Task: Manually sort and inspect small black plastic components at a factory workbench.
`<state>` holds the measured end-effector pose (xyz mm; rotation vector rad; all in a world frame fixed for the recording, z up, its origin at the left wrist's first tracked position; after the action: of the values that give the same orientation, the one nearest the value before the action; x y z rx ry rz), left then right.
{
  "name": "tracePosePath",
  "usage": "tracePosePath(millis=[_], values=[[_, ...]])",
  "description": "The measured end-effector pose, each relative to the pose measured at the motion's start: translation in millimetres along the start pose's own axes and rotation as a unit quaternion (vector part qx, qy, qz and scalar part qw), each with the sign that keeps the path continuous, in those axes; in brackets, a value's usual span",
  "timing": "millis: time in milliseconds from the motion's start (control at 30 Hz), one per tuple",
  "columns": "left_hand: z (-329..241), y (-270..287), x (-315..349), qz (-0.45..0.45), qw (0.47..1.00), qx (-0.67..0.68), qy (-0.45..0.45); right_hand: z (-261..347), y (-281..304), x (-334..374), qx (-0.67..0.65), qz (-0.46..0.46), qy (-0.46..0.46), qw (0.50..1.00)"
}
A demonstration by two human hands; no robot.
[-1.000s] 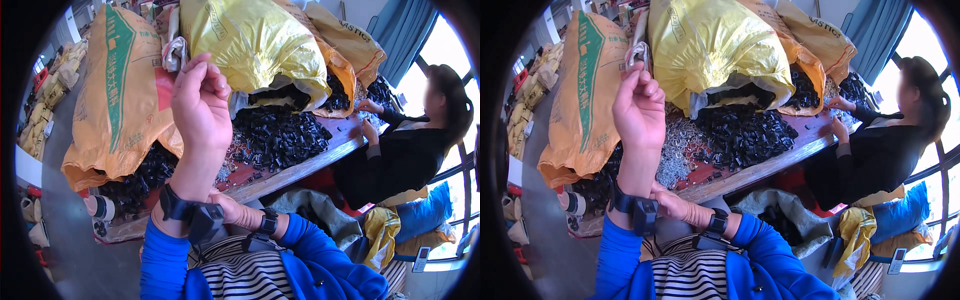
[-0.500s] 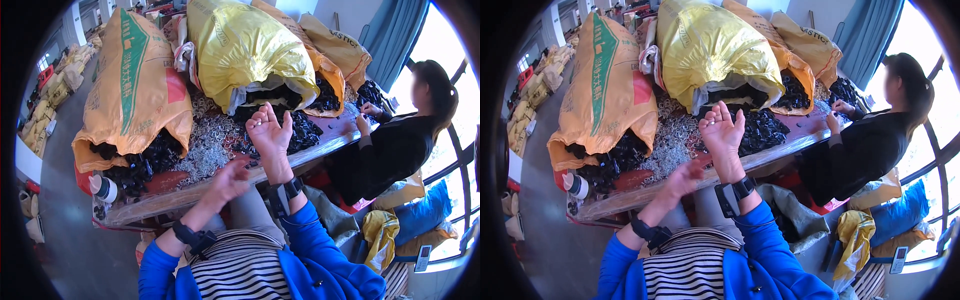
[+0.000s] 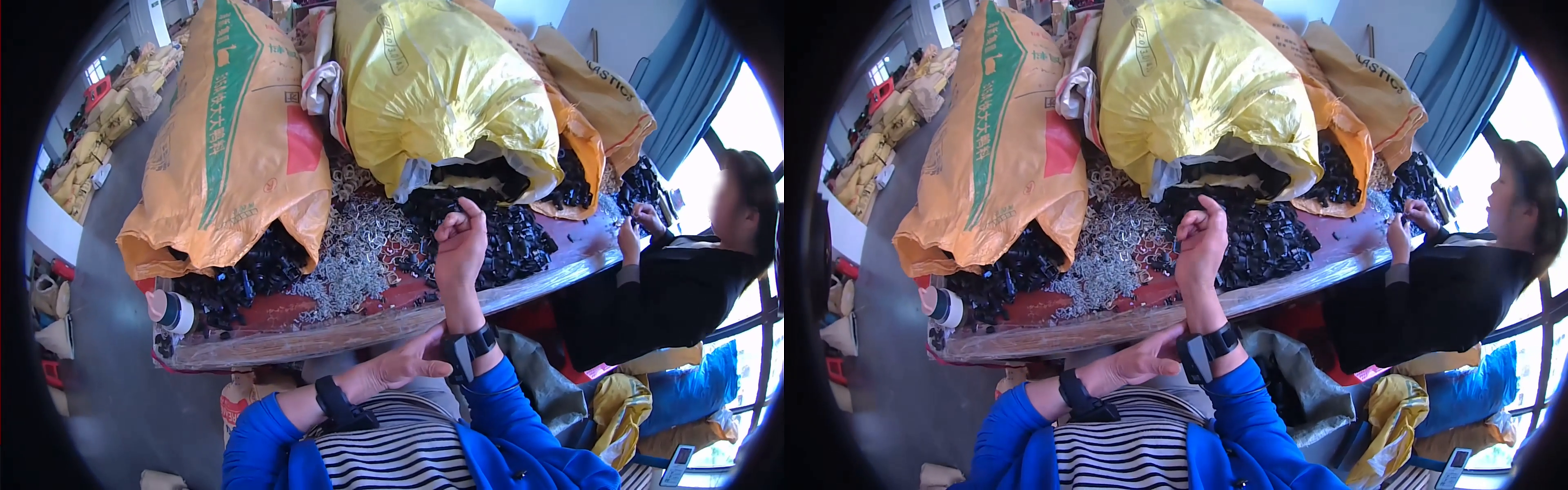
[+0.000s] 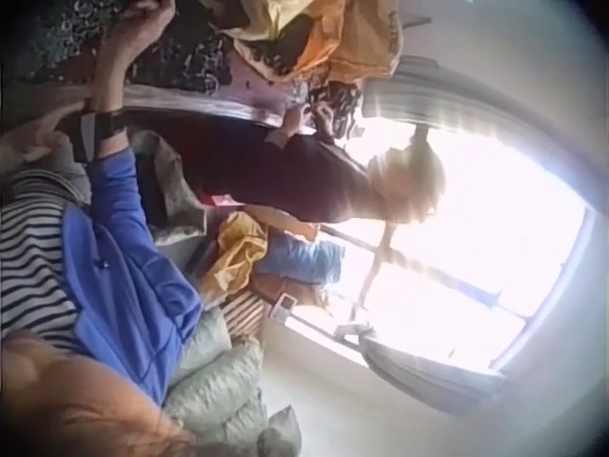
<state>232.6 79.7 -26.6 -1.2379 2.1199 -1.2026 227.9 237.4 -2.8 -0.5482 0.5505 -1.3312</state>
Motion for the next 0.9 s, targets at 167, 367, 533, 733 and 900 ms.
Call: tracePosePath(millis=[167,367,533,733,900], values=[[4,18,-32,0.002,0.996,0.079,-0.036,10,1,-23,0.405,0.019,0.229,0.885],[3,35,-54,-0.052,0.992,0.113,-0.026,2,10,-43,0.468,0.045,0.239,0.850],[-1,33,-64,-0.072,0.996,0.040,-0.023,-2,39,-60,0.212,-0.013,0.069,0.975],[-17,29,-52,-0.087,0.996,-0.006,-0.011,-21,50,-63,-0.122,0.014,-0.154,0.980],[-64,41,2,-0.160,0.983,-0.010,-0.093,-17,63,-48,-0.067,0.063,-0.179,0.980]])
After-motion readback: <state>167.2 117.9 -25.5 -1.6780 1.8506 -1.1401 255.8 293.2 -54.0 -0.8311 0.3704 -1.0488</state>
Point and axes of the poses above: each hand's wrist, its own x-axis away from the middle knuckle, its own y-axis out of the back of the hand, z = x × y, the point moved 7 cm from there along -x, towards the middle knuckle, and after that the axes turned 13 degrees about x, right-handed, at the moved point
